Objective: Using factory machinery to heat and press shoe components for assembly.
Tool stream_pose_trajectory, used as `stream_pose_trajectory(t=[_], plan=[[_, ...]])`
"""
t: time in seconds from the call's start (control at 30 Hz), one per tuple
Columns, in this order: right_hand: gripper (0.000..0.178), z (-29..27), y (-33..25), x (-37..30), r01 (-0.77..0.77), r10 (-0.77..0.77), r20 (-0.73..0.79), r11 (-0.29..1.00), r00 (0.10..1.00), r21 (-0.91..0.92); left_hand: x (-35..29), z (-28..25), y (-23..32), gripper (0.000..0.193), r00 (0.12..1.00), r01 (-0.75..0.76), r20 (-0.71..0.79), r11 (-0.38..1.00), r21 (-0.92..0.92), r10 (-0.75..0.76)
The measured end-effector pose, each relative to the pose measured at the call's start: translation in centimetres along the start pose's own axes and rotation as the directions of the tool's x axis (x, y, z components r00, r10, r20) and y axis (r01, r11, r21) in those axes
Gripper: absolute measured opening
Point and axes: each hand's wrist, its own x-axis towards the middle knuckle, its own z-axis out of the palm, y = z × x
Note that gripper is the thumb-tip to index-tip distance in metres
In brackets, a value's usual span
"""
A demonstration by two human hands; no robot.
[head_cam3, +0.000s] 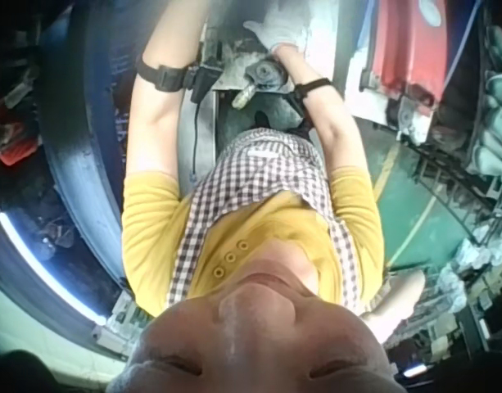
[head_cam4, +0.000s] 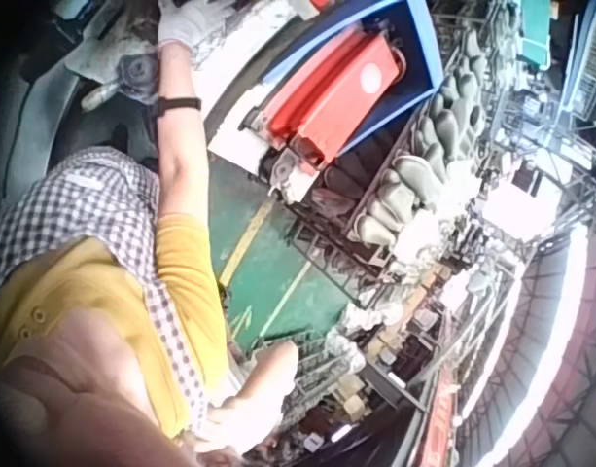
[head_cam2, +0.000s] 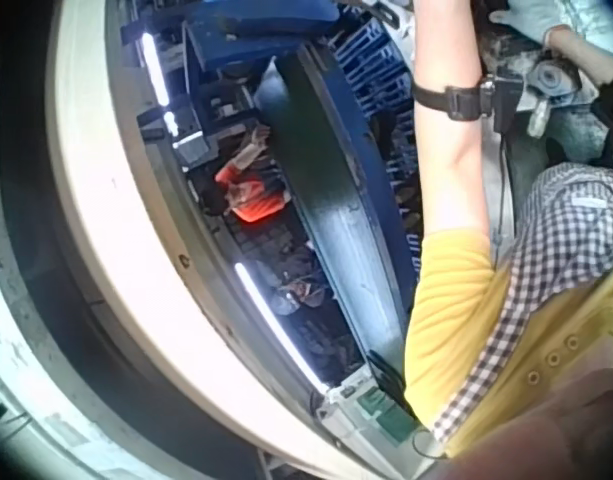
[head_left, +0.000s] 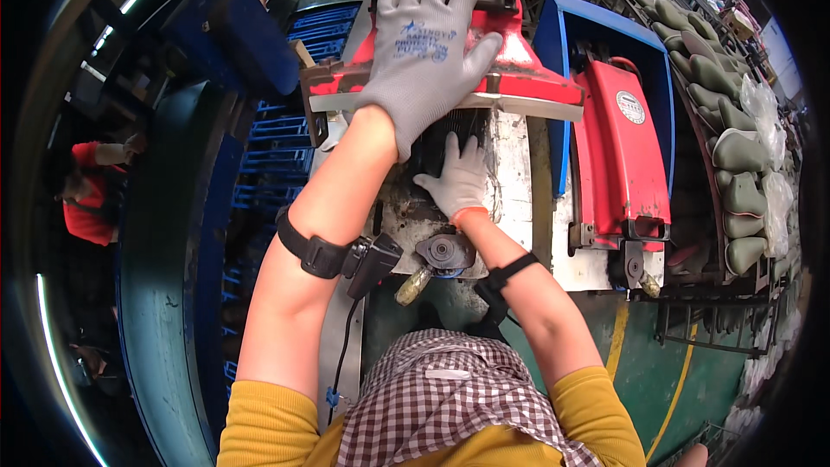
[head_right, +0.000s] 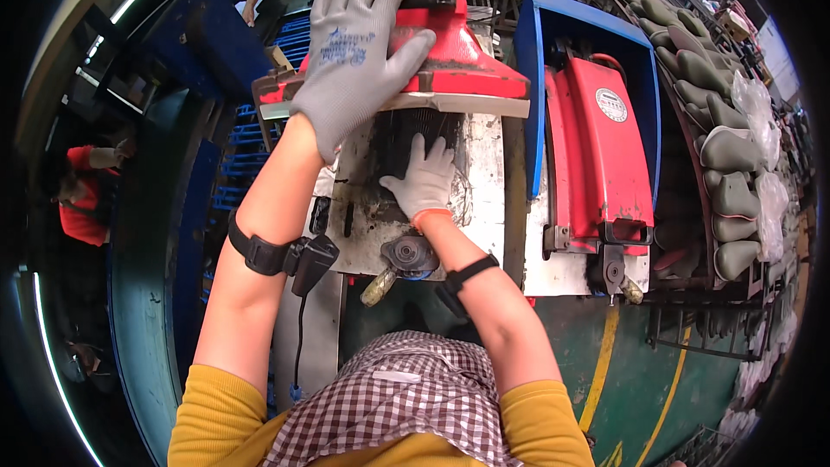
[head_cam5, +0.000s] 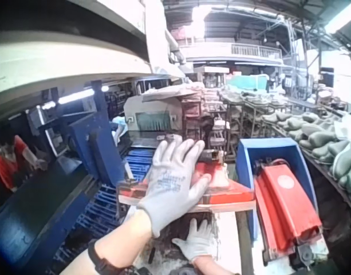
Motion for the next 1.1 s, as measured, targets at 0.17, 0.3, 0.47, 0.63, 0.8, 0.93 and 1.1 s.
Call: stream_pose_trajectory(t=[0.17,0.3,0.47,0.63,0.8,0.93,1.1], plan=[[0.093,0.9,1.1,1.8,-0.132,0.12,0.102,0.983,0.988,0.127,-4.6,-2.8,1.6,0.057,0.99,0.137,0.003,0.938,-0.319,-0.144],[0.065,-0.2,5.3,0.9,-0.129,0.162,0.022,0.683,0.986,0.719,-19.0,-3.3,2.1,0.042,0.809,0.453,0.064,0.549,-0.702,-0.584],[0.049,-4.6,4.2,-7.4,-0.538,0.125,0.557,-0.153,0.821,0.829,-28.7,-0.3,4.4,0.048,0.069,0.41,0.94,-0.849,-0.333,-0.335],[0.067,-9.0,0.7,-9.3,-0.155,-0.273,0.389,0.609,0.88,0.778,-27.4,-3.1,4.1,0.038,0.306,0.042,0.928,-0.971,-0.235,-0.212],[0.06,-6.0,8.4,-11.3,0.117,-0.157,0.102,0.94,0.982,0.321,-31.8,-4.6,-1.9,0.039,0.028,0.142,0.934,-0.923,-0.357,-0.356],[0.054,-3.9,12.4,-12.6,0.164,-0.161,0.094,0.986,0.982,-0.023,-42.5,-1.0,-12.5,0.06,0.571,0.819,0.414,0.525,-0.231,-0.709],[0.052,-3.8,11.6,-12.8,0.195,-0.185,0.101,0.975,0.978,-0.108,-48.2,7.4,-26.2,0.033,-0.286,0.57,0.536,-0.591,-0.571,-0.794]])
